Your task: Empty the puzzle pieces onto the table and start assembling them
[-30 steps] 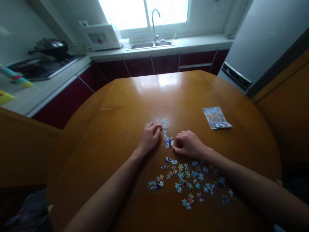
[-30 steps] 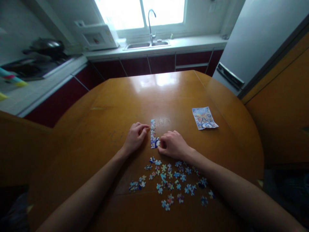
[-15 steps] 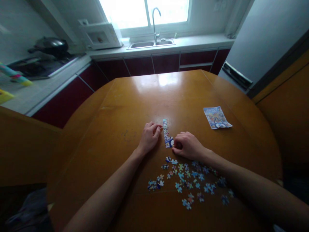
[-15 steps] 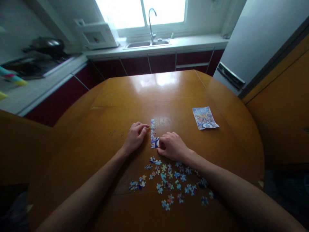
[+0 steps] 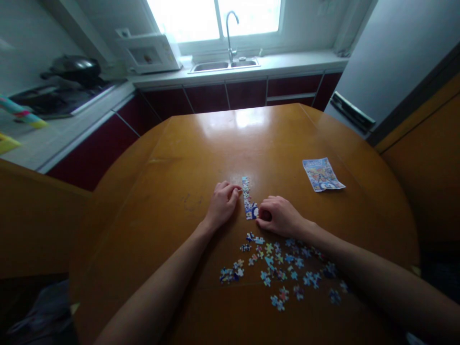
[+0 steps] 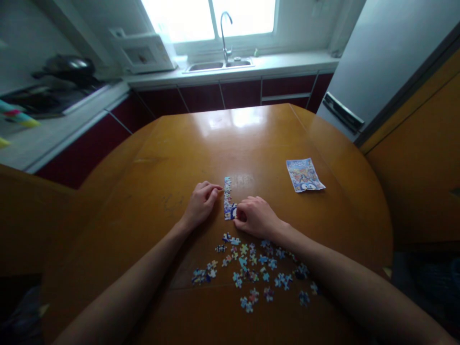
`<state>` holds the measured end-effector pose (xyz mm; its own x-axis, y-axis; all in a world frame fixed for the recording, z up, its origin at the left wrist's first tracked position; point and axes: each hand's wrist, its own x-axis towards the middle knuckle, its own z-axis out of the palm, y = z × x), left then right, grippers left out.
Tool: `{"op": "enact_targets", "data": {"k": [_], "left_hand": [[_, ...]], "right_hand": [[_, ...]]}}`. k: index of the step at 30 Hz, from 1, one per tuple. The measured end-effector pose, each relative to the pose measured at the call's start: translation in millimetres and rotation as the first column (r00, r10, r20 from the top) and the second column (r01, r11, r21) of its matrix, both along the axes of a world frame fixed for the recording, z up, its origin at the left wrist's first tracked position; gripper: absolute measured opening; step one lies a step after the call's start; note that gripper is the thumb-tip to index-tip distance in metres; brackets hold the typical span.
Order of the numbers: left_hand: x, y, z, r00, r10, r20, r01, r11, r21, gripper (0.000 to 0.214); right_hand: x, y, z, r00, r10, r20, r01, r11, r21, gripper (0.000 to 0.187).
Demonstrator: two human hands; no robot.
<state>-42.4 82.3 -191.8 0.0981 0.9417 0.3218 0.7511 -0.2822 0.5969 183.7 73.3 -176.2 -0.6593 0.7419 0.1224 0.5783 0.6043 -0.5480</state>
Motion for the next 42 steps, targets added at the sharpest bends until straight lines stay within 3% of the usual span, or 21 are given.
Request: {"op": "enact_targets", "data": {"k": [13, 18, 26, 42], "left_hand": [[-0.9, 1.3, -0.2, 1.0, 0.001, -0.01, -0.001, 1.0, -0.016, 0.025], [-1.7, 2.1, 0.3, 1.0, -0.004, -0.012, 0.004, 1.0, -0.012, 0.026], [-2.9, 3.8, 0.0, 1.0, 0.003, 0.01, -0.003, 1.0, -0.018, 0.028], [-3.5, 6.1, 3.3, 1.0, 0.007, 0.007, -0.007, 1.0, -0.03, 0.031]], "right_hand": [[4.2, 3.1, 2.4, 0.997, 0.017, -0.078, -0.021, 0.999, -0.047, 0.015], [14.6, 19.1, 3.8, 0.972, -0.153, -0.176, 0.121, 0.976, -0.181, 0.022], [43.8, 58.3, -3.3, 0.883, -0.412, -0.225, 0.392, 0.911, -0.13, 0.036], [49.9, 70.4, -8.6, 0.892, -0.419, -0.169, 0.39, 0.903, -0.179, 0.037]]}}
